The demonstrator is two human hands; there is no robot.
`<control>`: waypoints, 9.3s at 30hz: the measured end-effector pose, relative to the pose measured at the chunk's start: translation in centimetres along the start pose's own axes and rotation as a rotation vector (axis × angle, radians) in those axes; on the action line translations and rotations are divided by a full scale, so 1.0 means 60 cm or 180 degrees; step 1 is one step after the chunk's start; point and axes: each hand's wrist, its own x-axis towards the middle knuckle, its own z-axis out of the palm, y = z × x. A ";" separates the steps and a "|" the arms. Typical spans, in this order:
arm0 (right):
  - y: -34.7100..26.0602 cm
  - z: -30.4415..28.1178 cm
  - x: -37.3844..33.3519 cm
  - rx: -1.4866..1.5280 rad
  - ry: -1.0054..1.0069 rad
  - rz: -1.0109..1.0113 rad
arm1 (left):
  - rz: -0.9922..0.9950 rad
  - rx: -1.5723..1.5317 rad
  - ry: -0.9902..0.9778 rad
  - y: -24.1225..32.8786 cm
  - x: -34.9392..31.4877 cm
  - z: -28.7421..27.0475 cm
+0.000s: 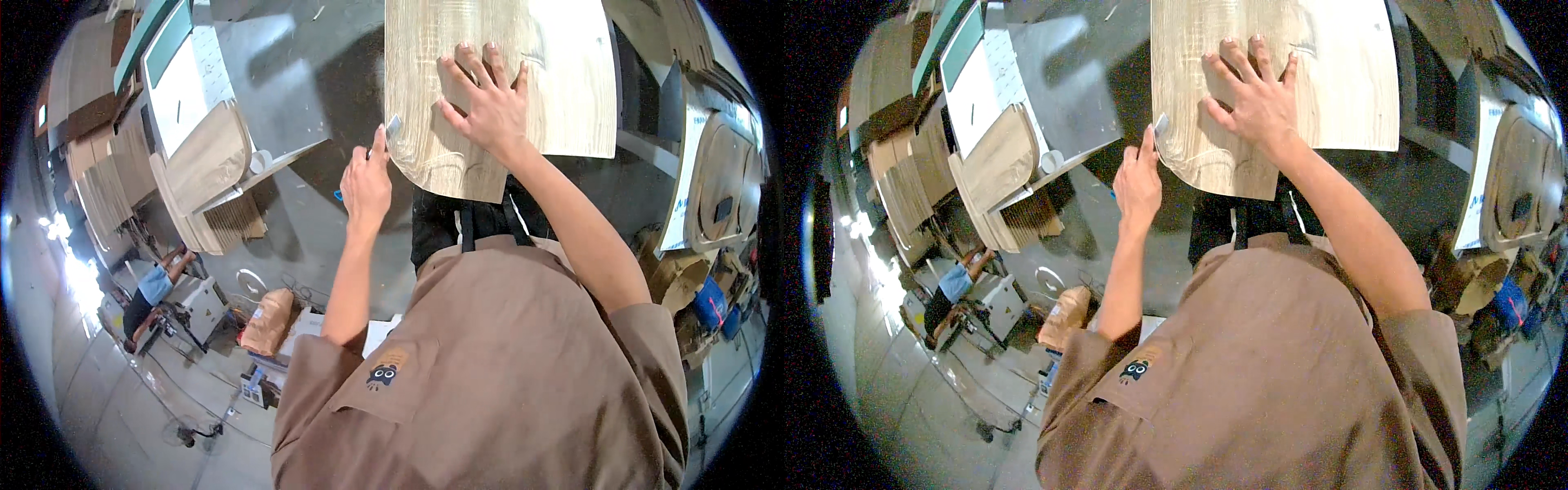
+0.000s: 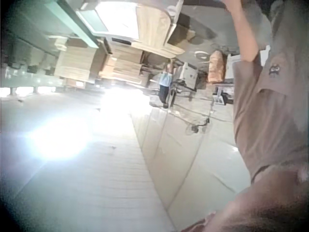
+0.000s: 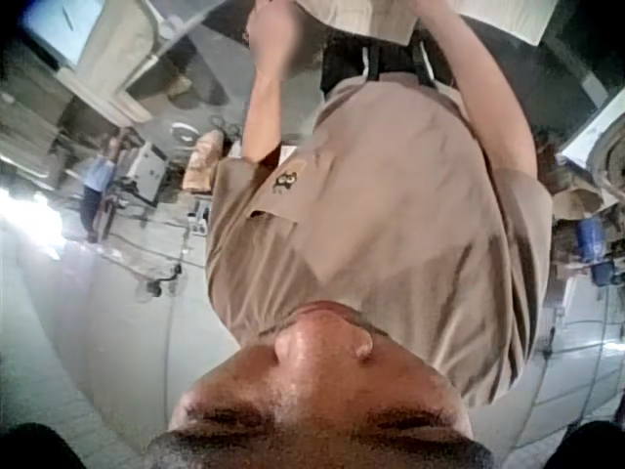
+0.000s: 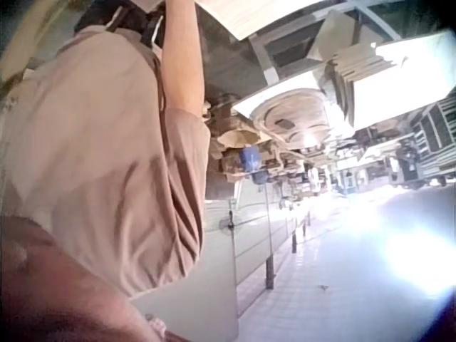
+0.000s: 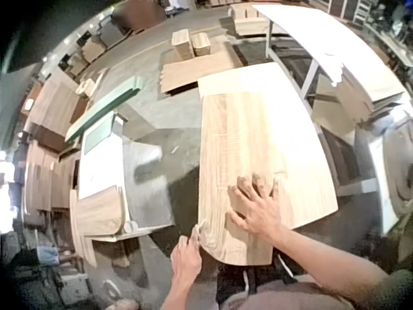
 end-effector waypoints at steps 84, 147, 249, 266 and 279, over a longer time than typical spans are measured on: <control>-0.031 -0.036 0.121 0.0657 -0.0023 0.0814 | 0.1243 0.0412 -0.0862 -0.080 0.871 -0.237; -0.039 -0.003 0.127 0.0311 -0.0014 0.0726 | 0.2591 -0.1057 -0.0377 -0.152 0.555 -0.078; -0.036 0.016 0.084 0.0218 -0.0137 -0.0293 | -0.1195 -0.1637 0.1937 0.222 -0.190 0.203; 0.027 0.068 0.103 0.0512 0.0270 -0.0948 | -0.1862 -0.2871 0.2182 0.422 -0.259 0.279; 0.189 -0.077 -0.016 0.1540 -0.1096 -0.1767 | -0.1213 -0.4800 0.1620 0.266 -0.202 0.202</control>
